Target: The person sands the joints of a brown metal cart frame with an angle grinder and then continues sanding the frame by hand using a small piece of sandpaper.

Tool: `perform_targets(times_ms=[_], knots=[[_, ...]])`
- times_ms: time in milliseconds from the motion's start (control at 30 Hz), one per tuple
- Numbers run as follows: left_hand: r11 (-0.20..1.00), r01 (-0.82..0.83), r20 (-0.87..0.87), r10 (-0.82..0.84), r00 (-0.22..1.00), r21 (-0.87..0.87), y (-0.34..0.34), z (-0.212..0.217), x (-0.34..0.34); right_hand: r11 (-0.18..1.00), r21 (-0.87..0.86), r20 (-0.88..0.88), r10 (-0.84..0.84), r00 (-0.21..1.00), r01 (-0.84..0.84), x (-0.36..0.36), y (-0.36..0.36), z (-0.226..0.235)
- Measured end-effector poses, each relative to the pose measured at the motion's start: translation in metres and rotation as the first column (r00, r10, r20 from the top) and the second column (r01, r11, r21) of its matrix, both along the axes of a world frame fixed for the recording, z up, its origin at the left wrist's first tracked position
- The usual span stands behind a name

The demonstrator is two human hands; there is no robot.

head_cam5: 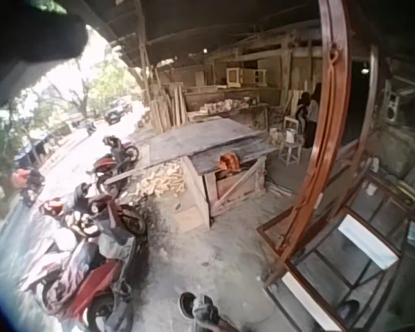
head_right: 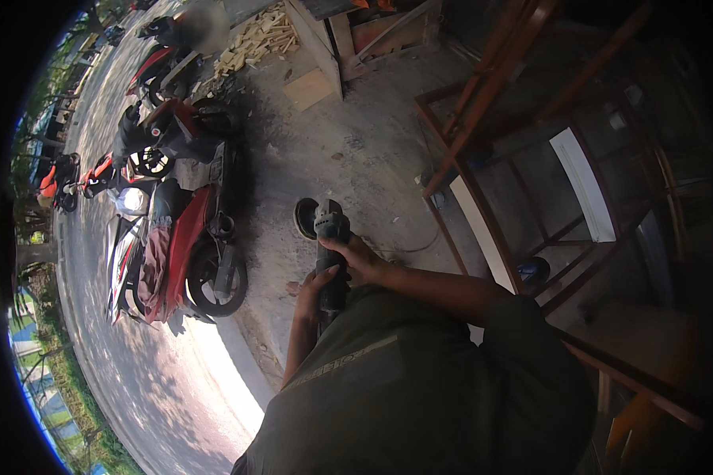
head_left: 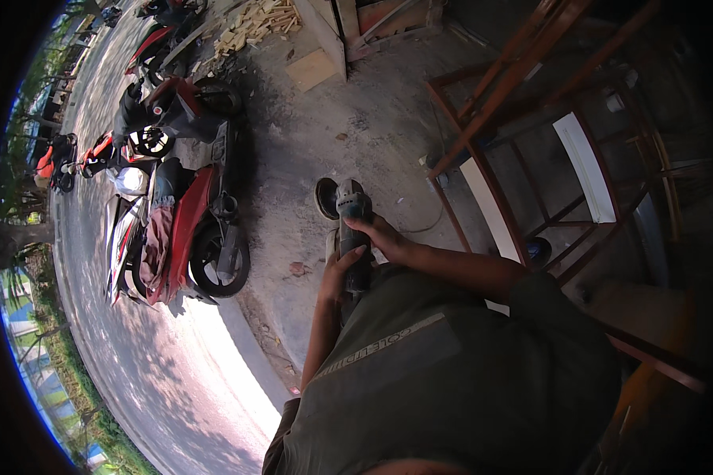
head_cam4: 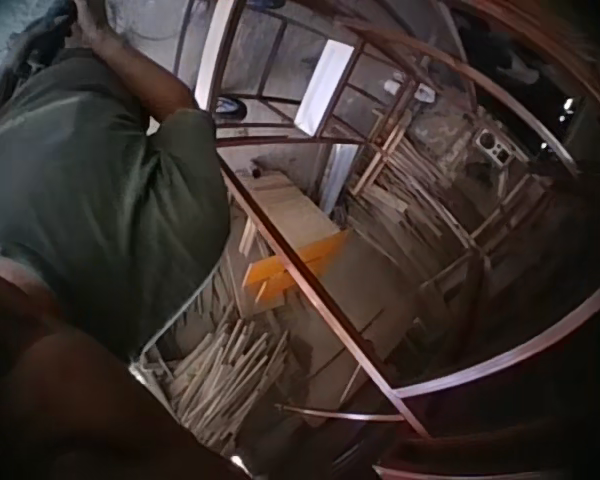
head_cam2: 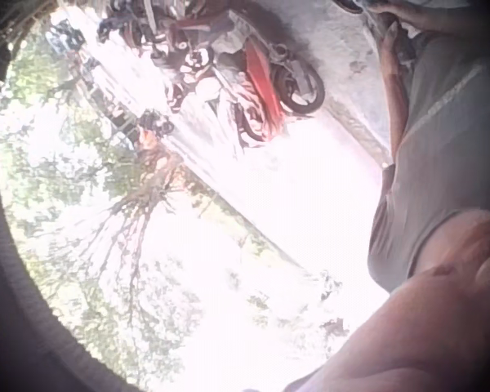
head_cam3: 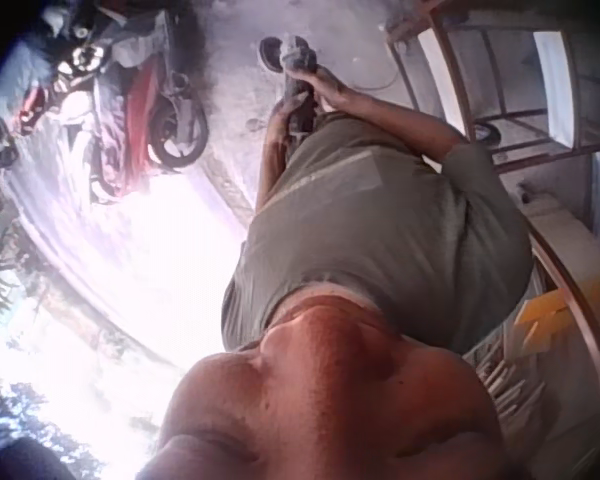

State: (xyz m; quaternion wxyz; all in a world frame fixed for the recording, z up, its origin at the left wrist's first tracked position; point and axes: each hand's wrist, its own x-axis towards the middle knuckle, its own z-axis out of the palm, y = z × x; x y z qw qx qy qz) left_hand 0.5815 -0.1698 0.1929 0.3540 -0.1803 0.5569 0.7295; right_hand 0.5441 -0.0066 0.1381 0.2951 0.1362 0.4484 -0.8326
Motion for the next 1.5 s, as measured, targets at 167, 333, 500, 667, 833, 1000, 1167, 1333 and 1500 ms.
perform_targets(times_ms=[167,333,500,667,833,1000,1167,1333,1500], knots=[[0.97,0.238,0.03,-0.24,0.97,0.057,-0.004,-0.026,-0.116,0.979,0.119,0.061,-0.176,0.983,0.168,-0.065,0.014,-0.029],[0.916,0.398,-0.062,-0.4,0.914,-0.041,-0.014,-0.025,-0.257,0.932,0.2,-0.006,-0.308,0.951,0.303,-0.153,0.033,-0.042],[0.868,0.449,-0.197,-0.488,0.85,-0.211,-0.02,0.032,-0.378,0.763,0.437,-0.038,-0.514,0.857,0.477,-0.199,0.056,-0.041],[0.866,0.478,-0.249,-0.501,0.829,-0.148,-0.013,0.023,-0.473,0.521,0.594,-0.156,-0.673,0.723,0.613,-0.198,0.059,-0.037],[0.863,0.47,-0.329,-0.505,0.797,-0.186,0.01,-0.009,-0.534,-0.48,0.573,-0.759,-0.616,0.21,0.665,-0.191,0.076,-0.016],[0.832,0.526,-0.342,-0.553,0.76,-0.176,0.057,-0.033,-0.583,-0.833,0.214,-0.966,-0.257,-0.015,0.51,-0.193,0.182,0.111],[0.769,0.623,-0.304,-0.634,0.711,-0.144,0.119,-0.013,-0.629,-0.815,-0.002,-0.972,-0.135,-0.194,0.579,-0.215,0.237,0.204],[0.738,0.66,-0.381,-0.656,0.651,-0.141,0.167,-0.035,-0.674,-0.835,0.05,-0.971,-0.17,-0.17,0.548,-0.229,0.245,0.214],[0.67,0.724,-0.366,-0.723,0.586,-0.163,0.208,-0.033,-0.702,-0.839,0.112,-0.947,-0.252,-0.198,0.532,-0.222,0.251,0.202]])
